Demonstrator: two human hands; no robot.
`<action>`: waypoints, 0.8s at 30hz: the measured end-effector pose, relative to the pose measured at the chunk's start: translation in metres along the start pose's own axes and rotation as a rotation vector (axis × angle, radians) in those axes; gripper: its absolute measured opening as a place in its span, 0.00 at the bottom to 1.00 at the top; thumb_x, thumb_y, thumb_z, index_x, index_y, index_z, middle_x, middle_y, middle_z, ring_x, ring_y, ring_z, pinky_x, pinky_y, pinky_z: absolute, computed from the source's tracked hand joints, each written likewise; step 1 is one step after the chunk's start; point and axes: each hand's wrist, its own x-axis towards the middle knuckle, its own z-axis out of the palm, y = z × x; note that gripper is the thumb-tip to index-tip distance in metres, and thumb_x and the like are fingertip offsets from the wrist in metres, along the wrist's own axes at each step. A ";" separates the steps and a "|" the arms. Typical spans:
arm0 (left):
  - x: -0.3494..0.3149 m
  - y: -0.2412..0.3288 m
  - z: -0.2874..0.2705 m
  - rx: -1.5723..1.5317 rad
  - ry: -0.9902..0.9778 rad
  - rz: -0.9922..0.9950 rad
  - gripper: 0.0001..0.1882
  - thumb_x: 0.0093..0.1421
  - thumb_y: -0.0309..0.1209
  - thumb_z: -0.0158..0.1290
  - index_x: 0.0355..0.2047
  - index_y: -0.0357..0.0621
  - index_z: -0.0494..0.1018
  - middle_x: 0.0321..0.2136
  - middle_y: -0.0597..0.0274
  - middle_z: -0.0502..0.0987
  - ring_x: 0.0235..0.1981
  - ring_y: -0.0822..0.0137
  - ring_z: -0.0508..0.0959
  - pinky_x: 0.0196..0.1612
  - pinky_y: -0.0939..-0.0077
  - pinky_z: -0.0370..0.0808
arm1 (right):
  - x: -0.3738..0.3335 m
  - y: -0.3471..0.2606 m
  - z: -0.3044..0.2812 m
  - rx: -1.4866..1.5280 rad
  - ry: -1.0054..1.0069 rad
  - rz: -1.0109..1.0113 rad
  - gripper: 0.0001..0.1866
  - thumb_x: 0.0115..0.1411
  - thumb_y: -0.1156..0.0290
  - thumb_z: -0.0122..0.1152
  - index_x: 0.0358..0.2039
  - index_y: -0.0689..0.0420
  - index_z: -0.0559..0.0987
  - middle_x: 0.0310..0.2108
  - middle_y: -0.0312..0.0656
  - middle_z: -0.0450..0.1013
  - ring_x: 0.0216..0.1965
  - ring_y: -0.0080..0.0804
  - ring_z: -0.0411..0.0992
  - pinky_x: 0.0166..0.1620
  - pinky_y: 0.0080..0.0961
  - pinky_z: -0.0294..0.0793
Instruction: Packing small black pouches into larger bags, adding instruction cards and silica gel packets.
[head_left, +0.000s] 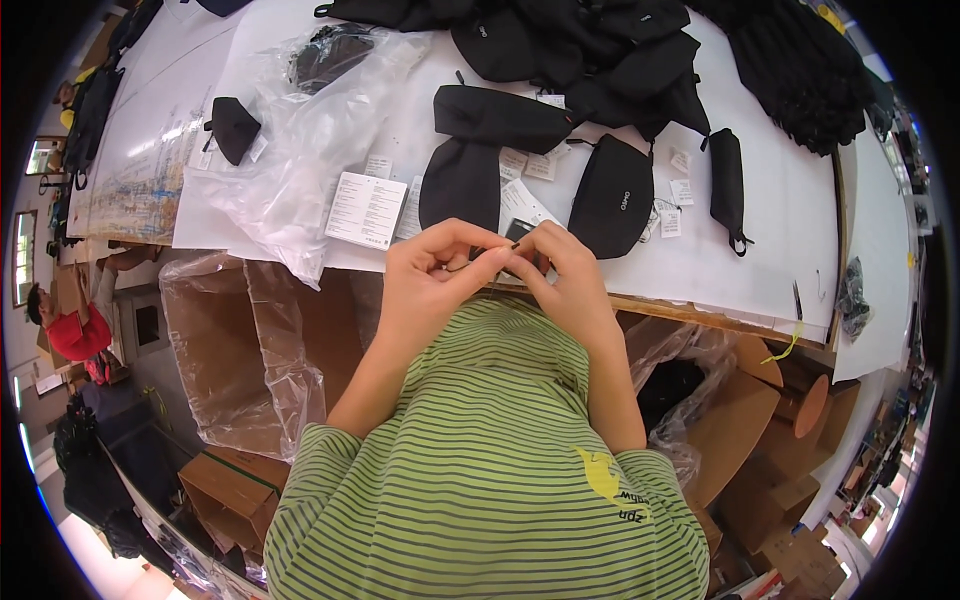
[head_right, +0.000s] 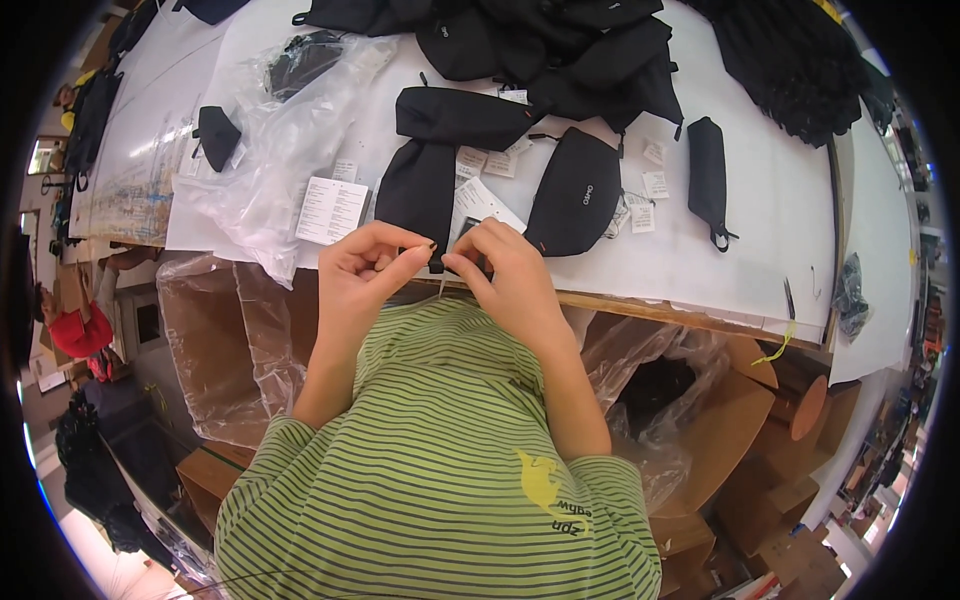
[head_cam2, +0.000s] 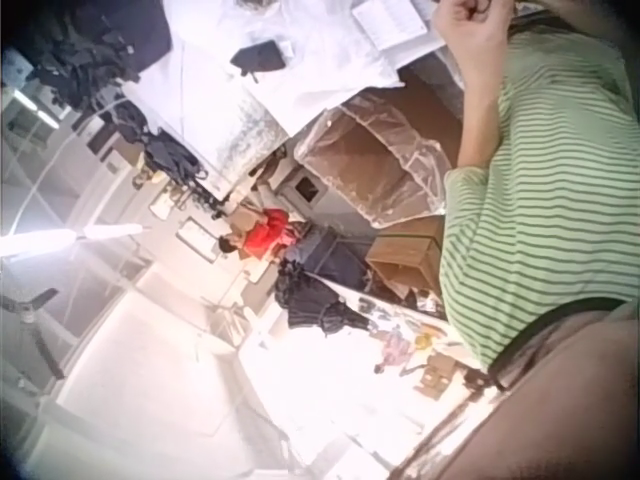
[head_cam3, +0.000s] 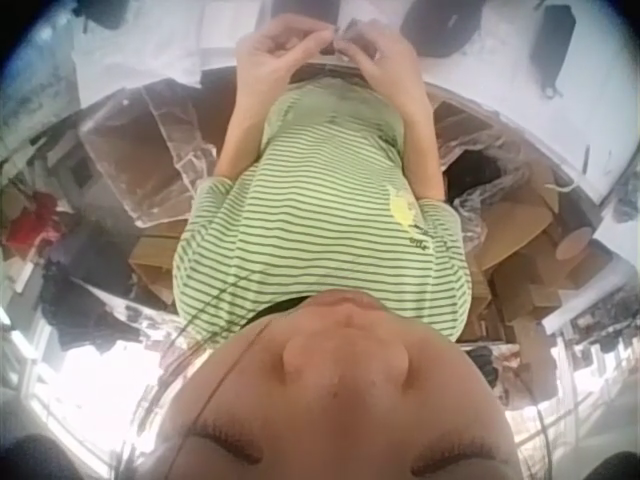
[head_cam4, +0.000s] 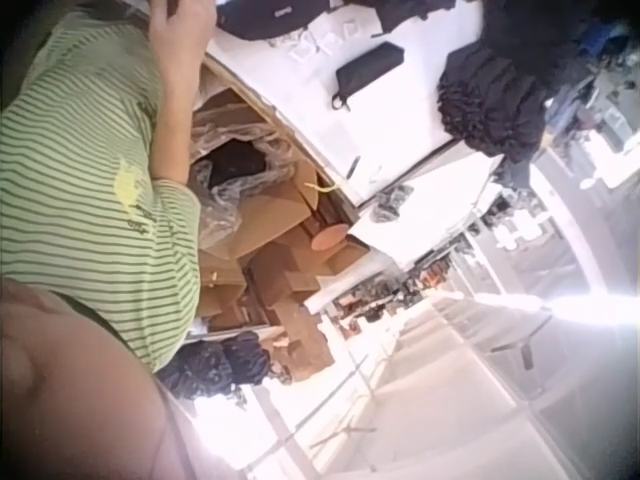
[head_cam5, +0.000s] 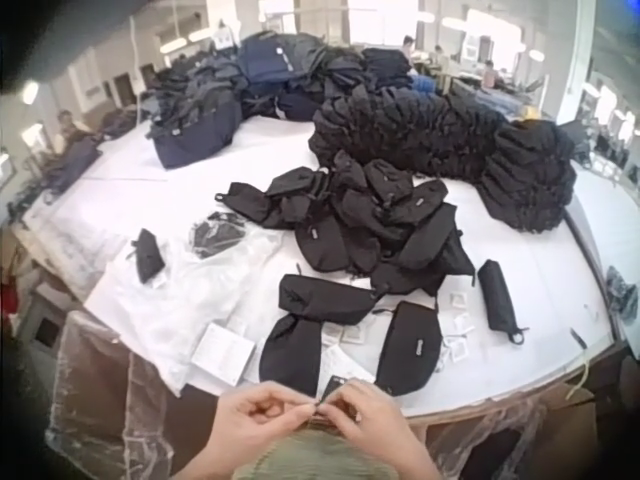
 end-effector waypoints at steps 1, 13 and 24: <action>0.001 0.000 0.000 -0.001 -0.001 -0.001 0.05 0.53 0.24 0.60 0.31 0.38 0.78 0.13 0.82 0.57 0.16 0.88 0.52 0.20 0.88 0.45 | 0.000 0.000 0.001 0.000 0.000 0.002 0.08 0.54 0.70 0.63 0.27 0.60 0.75 0.22 0.37 0.68 0.24 0.27 0.65 0.28 0.22 0.65; 0.001 -0.012 0.011 0.095 -0.084 -0.035 0.03 0.54 0.22 0.58 0.29 0.37 0.75 0.12 0.82 0.54 0.15 0.88 0.51 0.20 0.86 0.45 | -0.007 0.000 0.013 0.770 0.287 0.241 0.11 0.60 0.68 0.60 0.26 0.59 0.72 0.21 0.28 0.67 0.25 0.11 0.62 0.29 0.10 0.60; 0.002 -0.014 0.013 0.132 -0.031 -0.009 0.03 0.52 0.23 0.59 0.26 0.37 0.75 0.11 0.82 0.54 0.15 0.88 0.51 0.20 0.86 0.45 | -0.008 0.002 0.018 0.634 0.325 0.215 0.12 0.59 0.69 0.62 0.23 0.60 0.72 0.17 0.25 0.65 0.20 0.09 0.57 0.23 0.13 0.53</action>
